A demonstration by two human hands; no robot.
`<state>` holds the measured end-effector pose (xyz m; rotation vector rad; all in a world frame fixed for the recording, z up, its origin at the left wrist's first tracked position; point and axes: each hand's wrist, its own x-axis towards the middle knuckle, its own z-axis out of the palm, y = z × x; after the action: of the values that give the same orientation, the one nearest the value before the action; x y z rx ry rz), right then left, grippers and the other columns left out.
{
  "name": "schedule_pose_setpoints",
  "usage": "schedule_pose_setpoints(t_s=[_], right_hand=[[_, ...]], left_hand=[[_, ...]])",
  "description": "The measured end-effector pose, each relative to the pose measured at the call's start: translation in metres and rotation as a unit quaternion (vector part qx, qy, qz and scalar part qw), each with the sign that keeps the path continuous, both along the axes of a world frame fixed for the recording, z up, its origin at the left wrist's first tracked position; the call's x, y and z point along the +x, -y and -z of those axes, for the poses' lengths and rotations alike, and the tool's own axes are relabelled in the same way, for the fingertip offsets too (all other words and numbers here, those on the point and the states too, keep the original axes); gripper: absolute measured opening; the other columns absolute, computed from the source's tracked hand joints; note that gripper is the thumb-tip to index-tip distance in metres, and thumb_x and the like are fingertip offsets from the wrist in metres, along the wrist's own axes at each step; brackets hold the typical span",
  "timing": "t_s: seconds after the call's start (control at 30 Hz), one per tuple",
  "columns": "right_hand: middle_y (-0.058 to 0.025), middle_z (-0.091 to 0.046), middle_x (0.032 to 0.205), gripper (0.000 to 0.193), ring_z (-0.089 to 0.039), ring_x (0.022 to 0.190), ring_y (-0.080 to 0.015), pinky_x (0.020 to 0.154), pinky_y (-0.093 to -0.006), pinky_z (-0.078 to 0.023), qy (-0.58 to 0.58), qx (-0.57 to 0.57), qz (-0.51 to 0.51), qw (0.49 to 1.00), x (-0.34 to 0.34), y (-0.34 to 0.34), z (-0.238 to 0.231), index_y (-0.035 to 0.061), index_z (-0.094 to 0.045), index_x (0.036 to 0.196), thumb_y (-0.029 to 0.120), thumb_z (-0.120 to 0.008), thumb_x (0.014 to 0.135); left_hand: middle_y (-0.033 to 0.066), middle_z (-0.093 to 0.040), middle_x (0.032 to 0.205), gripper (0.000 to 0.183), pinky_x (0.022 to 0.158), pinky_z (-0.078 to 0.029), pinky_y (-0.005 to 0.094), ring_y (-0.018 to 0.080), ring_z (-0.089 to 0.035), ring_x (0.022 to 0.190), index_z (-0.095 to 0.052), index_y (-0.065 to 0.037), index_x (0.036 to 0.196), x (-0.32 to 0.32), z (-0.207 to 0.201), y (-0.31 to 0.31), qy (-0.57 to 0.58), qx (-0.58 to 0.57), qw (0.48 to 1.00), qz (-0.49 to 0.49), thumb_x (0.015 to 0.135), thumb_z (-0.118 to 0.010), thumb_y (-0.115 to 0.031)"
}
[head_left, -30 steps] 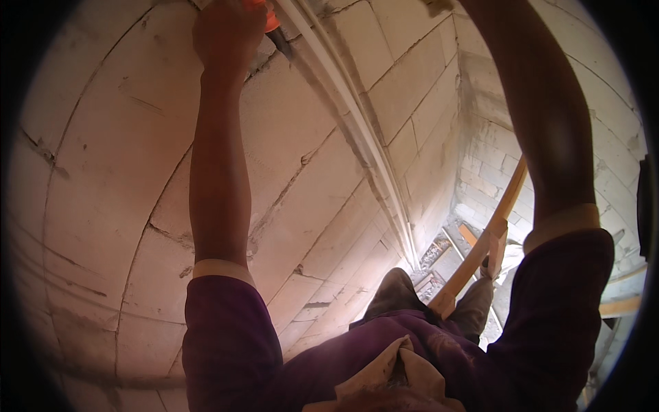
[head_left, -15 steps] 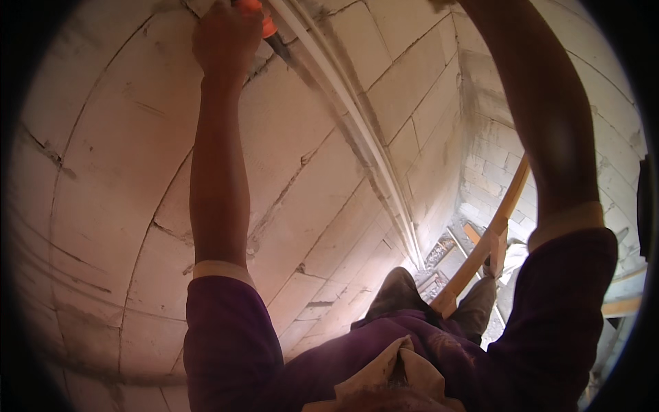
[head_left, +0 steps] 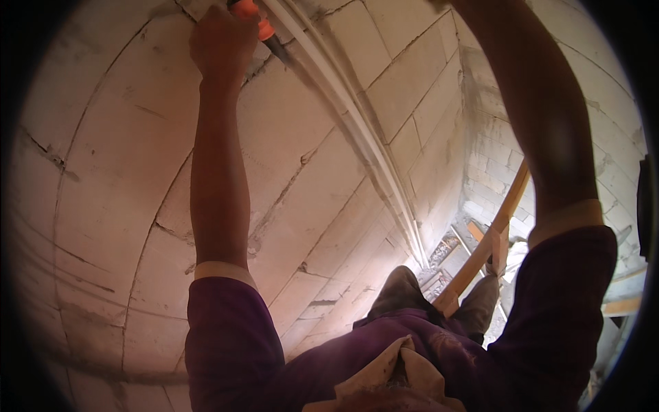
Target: The person uses a hammer and a chisel to secure a white plastic conduit pipe to a white brick wall. They repeatedly strike the chisel to drive fasteners into the wall along the length of the pipe, working from a standing position on a ladder.
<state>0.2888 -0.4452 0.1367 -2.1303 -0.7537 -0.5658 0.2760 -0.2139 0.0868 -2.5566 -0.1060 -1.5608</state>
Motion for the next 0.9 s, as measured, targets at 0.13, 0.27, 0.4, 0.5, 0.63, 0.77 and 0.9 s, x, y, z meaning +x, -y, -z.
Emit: schedule_pose_setpoints(t_s=[0.13, 0.27, 0.4, 0.5, 0.63, 0.77, 0.9], right_hand=[[-0.0147, -0.065, 0.072, 0.035, -0.063, 0.060, -0.0262, 0.051, -0.0424, -0.048, 0.059, -0.074, 0.026, 0.995, -0.001, -0.006, 0.020, -0.0029, -0.069, 0.103, 0.024, -0.049, 0.091], [-0.0122, -0.063, 0.068, 0.040, -0.060, 0.057, -0.0235, 0.050, -0.0398, -0.045, -0.011, -0.081, 0.102, 0.991, -0.036, 0.017, 0.011, -0.0046, -0.066, 0.092, 0.033, -0.053, 0.095], [-0.0075, -0.057, 0.062, 0.043, -0.054, 0.053, -0.0196, 0.048, -0.0378, -0.042, -0.020, -0.003, 0.033, 0.999, -0.048, 0.045, 0.037, -0.0049, -0.066, 0.097, 0.036, -0.054, 0.098], [-0.0074, -0.056, 0.065, 0.043, -0.052, 0.054, -0.0178, 0.048, -0.0368, -0.041, -0.050, 0.057, 0.003, 0.997, -0.064, 0.058, 0.066, -0.0051, -0.066, 0.101, 0.036, -0.053, 0.100], [-0.0113, -0.059, 0.070, 0.043, -0.057, 0.059, -0.0201, 0.052, -0.0380, -0.044, -0.139, 0.116, 0.074, 0.981, -0.056, 0.075, 0.103, -0.0061, -0.065, 0.104, 0.035, -0.050, 0.102], [0.0045, -0.046, 0.058, 0.048, -0.040, 0.043, -0.0048, 0.039, -0.0240, -0.035, -0.165, 0.164, 0.138, 0.963, -0.063, 0.081, 0.173, 0.0051, -0.061, 0.100, 0.051, -0.048, 0.103], [-0.0004, -0.050, 0.062, 0.050, -0.047, 0.049, -0.0100, 0.042, -0.0291, -0.038, -0.264, 0.227, 0.040, 0.936, -0.056, 0.054, 0.232, 0.0019, -0.064, 0.105, 0.048, -0.045, 0.104]], left_hand=[[0.0180, -0.072, 0.094, 0.058, 0.081, -0.054, 0.0433, 0.0338, -0.070, 0.092, -0.069, 0.001, 0.101, 0.004, -0.007, -0.001, -0.031, -0.035, 0.999, 0.007, 0.076, -0.073, -0.051], [0.0158, -0.072, 0.092, 0.059, 0.081, -0.054, 0.0430, 0.0322, -0.071, 0.090, -0.069, 0.001, 0.102, -0.006, -0.004, 0.021, -0.054, -0.039, 0.998, 0.004, 0.075, -0.074, -0.052], [0.0143, -0.072, 0.091, 0.057, 0.079, -0.055, 0.0425, 0.0319, -0.071, 0.089, -0.068, -0.001, 0.099, 0.000, -0.011, 0.016, -0.055, -0.041, 0.997, 0.023, 0.074, -0.077, -0.050], [0.0097, -0.068, 0.083, 0.043, 0.073, -0.054, 0.0392, 0.0280, -0.068, 0.081, -0.063, -0.005, 0.092, -0.001, 0.032, 0.023, -0.045, 0.060, 0.994, 0.084, 0.076, -0.079, -0.042], [0.0045, -0.062, 0.074, 0.032, 0.065, -0.053, 0.0343, 0.0227, -0.064, 0.070, -0.057, -0.011, 0.084, -0.003, 0.089, 0.034, -0.040, 0.168, 0.956, 0.235, 0.079, -0.082, -0.030], [0.0046, -0.063, 0.078, 0.027, 0.062, -0.053, 0.0307, 0.0154, -0.062, 0.067, -0.055, -0.010, 0.084, -0.039, 0.104, 0.021, -0.052, 0.059, 0.893, 0.443, 0.080, -0.081, -0.009], [0.0069, -0.064, 0.078, 0.024, 0.056, -0.054, 0.0330, 0.0133, -0.061, 0.060, -0.052, -0.005, 0.096, -0.106, 0.123, 0.006, -0.029, -0.201, 0.790, 0.578, 0.085, -0.069, 0.006]])
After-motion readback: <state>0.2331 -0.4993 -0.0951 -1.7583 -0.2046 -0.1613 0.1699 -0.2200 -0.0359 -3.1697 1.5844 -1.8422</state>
